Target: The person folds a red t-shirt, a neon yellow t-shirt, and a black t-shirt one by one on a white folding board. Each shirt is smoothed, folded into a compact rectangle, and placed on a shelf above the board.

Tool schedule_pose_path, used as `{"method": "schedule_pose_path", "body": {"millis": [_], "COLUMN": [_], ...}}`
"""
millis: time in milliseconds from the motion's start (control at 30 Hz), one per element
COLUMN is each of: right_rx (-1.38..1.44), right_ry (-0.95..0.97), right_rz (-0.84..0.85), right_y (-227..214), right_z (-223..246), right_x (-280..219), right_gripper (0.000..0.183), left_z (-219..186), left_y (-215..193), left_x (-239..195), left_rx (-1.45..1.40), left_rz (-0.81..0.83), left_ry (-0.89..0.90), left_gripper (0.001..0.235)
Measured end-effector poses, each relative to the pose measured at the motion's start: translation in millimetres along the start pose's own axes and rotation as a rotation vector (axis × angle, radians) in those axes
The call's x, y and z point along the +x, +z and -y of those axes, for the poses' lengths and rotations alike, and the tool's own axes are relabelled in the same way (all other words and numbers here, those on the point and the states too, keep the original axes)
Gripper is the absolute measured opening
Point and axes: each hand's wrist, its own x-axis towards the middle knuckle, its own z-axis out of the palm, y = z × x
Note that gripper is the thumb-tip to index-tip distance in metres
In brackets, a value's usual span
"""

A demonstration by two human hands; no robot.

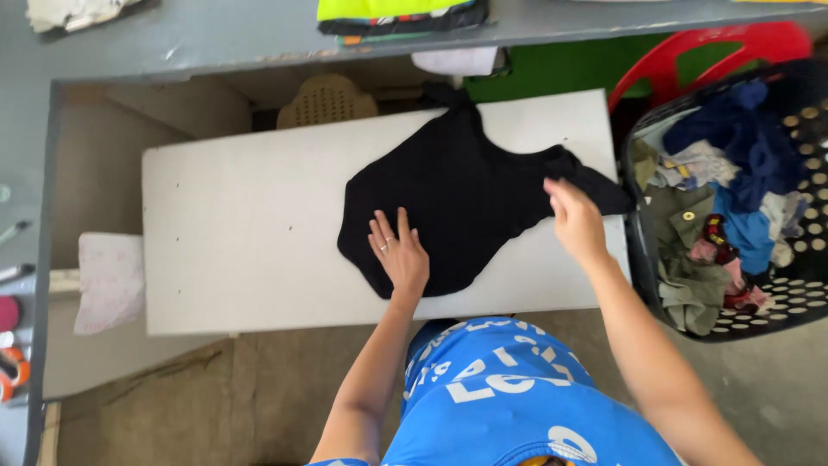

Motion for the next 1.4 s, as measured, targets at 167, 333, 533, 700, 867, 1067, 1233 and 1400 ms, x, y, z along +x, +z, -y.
{"method": "schedule_pose_path", "body": {"millis": [167, 333, 533, 700, 867, 1067, 1233, 1400], "right_rx": [-0.302, -0.463, -0.447, -0.196, 0.208, 0.295, 0.158, 0.566], "right_ry": [-0.200, 0.051, 0.109, 0.183, 0.275, 0.530, 0.352, 0.852], "right_rz": [0.162, 0.188, -0.030, -0.264, -0.409, -0.092, -0.366, -0.362], "right_y": [45, 74, 59, 53, 91, 89, 104, 49], "right_z": [-24, -32, 3, -33, -105, -77, -135, -54], "right_x": [36, -39, -116, -47, 76, 123, 77, 96], "right_gripper": [0.056, 0.065, 0.060, 0.020, 0.015, 0.035, 0.036, 0.036], "left_z": [56, 109, 96, 90, 71, 56, 54, 46], "left_y": [-12, -20, -24, -19, 8, 36, 35, 39], "left_x": [2, 52, 42, 49, 97, 102, 97, 106], "left_rx": [0.293, 0.284, 0.186, -0.007, -0.125, 0.159, 0.232, 0.150], "left_rz": [0.018, 0.082, 0.178, 0.066, -0.026, 0.042, 0.150, 0.078], "left_ry": [-0.144, 0.109, 0.313, 0.174, -0.055, 0.152, 0.109, 0.122], "left_gripper": [0.059, 0.058, 0.059, 0.045, 0.029, 0.046, 0.049, 0.047]}}
